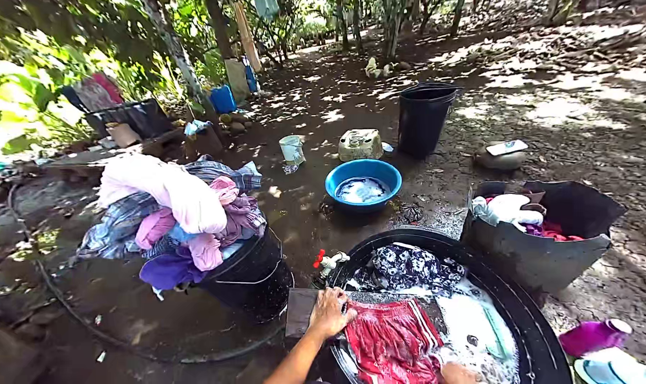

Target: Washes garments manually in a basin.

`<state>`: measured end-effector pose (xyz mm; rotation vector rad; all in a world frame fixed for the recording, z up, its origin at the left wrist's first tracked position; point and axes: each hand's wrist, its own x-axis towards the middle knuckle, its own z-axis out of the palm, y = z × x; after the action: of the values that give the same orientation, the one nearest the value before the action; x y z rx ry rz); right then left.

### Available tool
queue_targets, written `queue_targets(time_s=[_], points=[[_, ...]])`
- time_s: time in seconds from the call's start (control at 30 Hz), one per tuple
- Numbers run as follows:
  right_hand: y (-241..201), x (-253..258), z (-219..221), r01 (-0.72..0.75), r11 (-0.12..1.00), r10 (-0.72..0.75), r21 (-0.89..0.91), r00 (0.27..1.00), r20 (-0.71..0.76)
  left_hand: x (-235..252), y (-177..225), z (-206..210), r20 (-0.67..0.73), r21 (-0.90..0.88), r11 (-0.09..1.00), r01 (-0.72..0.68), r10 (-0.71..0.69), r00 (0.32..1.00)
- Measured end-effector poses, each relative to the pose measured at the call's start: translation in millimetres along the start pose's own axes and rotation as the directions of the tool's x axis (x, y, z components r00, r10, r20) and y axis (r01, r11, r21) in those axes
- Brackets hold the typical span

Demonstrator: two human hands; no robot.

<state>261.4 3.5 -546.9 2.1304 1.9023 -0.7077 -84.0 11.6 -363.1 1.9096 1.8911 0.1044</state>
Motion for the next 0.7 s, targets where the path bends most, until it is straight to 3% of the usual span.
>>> queue_targets(time_s=[0.03, 0.07, 0.17, 0.23, 0.33, 0.43, 0.57, 0.7], points=[[-7.5, -6.3, -40.3, 0.023, 0.999, -0.015, -0.047, 0.989, 0.150, 0.1, -0.1, -1.7, -0.004, -0.004, 1.000, 0.001, -0.001, 1.000], [-10.1, -5.1, -70.3, 0.047, 0.998, -0.040, -0.030, 0.978, 0.203, -0.3, -0.7, -4.6, -0.017, -0.010, 1.000, 0.002, -0.003, 1.000], [0.7, 11.7, -133.2, 0.100, 0.991, -0.121, 0.094, 0.960, 0.252, -5.3, 2.8, -13.4, -0.012, -0.017, 1.000, 0.010, -0.010, 1.000], [-15.6, -4.5, -194.5, 0.144, 0.980, -0.177, 0.140, 0.947, 0.266, -5.8, 4.9, -16.8, 0.023, -0.015, 1.000, 0.003, -0.002, 1.000], [-61.9, -38.2, -283.4, 0.209, 0.921, -0.258, 0.328, 0.959, 0.115, 0.6, -0.7, -6.9, 0.029, -0.024, 1.000, 0.015, -0.014, 0.999], [-98.3, -50.8, -339.7, 0.336, 0.819, -0.360, 0.465, 0.932, -0.040, 2.5, -4.5, 0.2, -0.016, -0.042, 0.999, 0.000, -0.001, 1.000], [-161.7, -48.3, -371.1, 0.441, 0.747, -0.450, 0.499, 0.886, -0.110, 2.1, -5.8, -2.2, -0.048, -0.040, 0.999, 0.002, -0.004, 0.999], [-189.9, 0.9, -340.3, 0.330, 0.742, -0.465, 0.584, 0.881, 0.093, 2.6, -10.5, 1.7, -0.085, -0.020, 0.999, -0.037, 0.036, 0.996]])
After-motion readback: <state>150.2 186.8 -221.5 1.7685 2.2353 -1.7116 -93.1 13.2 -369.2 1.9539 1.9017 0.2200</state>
